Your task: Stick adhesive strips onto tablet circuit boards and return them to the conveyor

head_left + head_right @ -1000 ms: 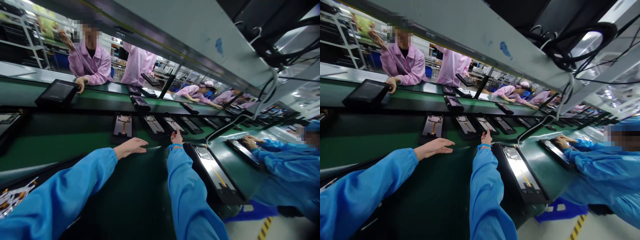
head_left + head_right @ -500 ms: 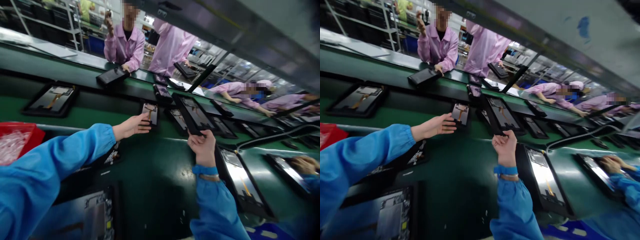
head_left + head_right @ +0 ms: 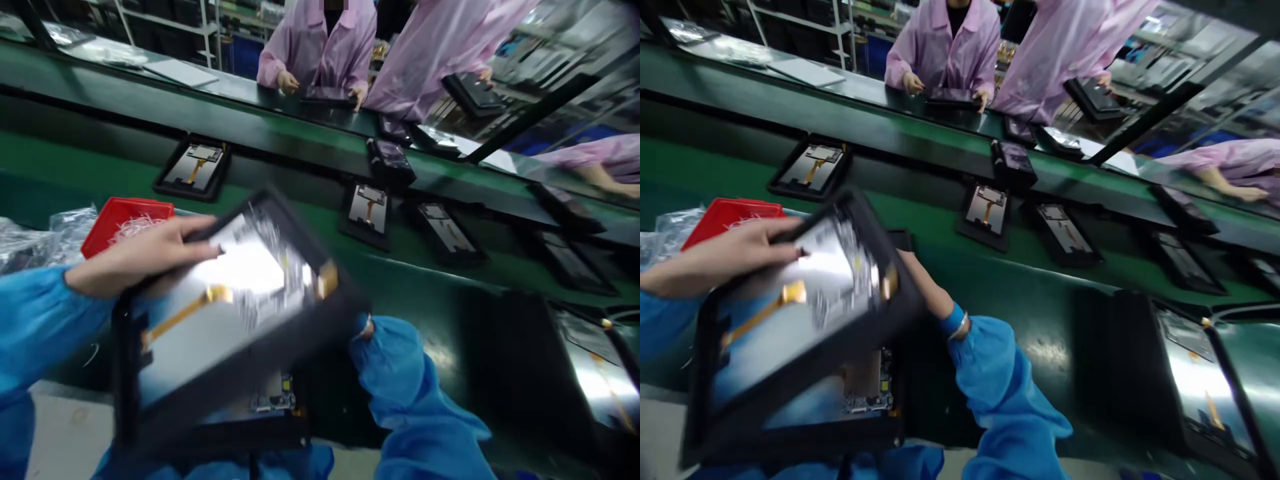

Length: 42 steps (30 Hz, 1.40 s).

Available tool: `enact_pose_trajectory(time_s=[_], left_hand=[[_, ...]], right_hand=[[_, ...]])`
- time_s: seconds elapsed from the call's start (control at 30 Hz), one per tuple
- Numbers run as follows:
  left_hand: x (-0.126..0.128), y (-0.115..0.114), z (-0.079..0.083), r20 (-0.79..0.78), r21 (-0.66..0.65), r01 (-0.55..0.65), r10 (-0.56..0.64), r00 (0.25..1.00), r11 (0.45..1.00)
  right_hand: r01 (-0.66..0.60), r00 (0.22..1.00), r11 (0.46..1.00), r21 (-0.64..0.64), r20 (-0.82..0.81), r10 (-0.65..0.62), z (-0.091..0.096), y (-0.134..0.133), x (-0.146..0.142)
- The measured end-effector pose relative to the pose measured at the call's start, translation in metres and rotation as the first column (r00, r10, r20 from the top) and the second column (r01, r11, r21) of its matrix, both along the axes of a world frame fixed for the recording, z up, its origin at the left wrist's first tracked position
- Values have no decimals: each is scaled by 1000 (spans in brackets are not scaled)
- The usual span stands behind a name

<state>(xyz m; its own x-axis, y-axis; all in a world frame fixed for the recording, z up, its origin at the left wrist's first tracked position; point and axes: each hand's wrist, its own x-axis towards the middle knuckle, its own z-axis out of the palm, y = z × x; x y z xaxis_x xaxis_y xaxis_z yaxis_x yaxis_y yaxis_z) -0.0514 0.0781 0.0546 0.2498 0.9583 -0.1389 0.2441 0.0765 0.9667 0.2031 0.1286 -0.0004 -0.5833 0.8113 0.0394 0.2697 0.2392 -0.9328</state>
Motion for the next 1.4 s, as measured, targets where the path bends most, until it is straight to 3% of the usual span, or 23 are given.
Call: enact_pose_trajectory(time_s=[0.1,0.17,0.27,0.4,0.6,0.87,1.0,1.2,1.4], left_hand=[[10,-38,-17,-167,-34,317,-318,933,948],[27,-52,-31,-269,-28,442,-432,861,897],[43,-59,-47,-429,48,510,-444,787,859],[34,-65,-54,-528,187,565,-402,748,804],[5,-65,-50,-535,379,459,-214,817,803],[-15,-28,-51,-495,429,253,-8,869,867],[-2,-9,-56,-451,358,238,-56,891,903],[24,8,-64,-370,239,238,-138,919,942],[13,15,-76,-442,248,244,-115,890,938]], right_hand=[[-101,990,995,-16,97,102,-14,16,-28],[-128,981,992,-23,147,130,-22,21,-47],[-116,974,993,-12,192,117,-30,22,-70],[-85,973,995,-49,209,93,-37,24,-79],[-102,978,969,-223,154,139,-38,23,-68],[-8,1000,960,-281,-22,2,-11,16,-36],[55,990,946,-319,-105,-93,-1,7,-26],[158,953,927,-340,-193,-233,-8,-8,-29],[313,874,901,-302,-280,-397,-9,-2,-18]])
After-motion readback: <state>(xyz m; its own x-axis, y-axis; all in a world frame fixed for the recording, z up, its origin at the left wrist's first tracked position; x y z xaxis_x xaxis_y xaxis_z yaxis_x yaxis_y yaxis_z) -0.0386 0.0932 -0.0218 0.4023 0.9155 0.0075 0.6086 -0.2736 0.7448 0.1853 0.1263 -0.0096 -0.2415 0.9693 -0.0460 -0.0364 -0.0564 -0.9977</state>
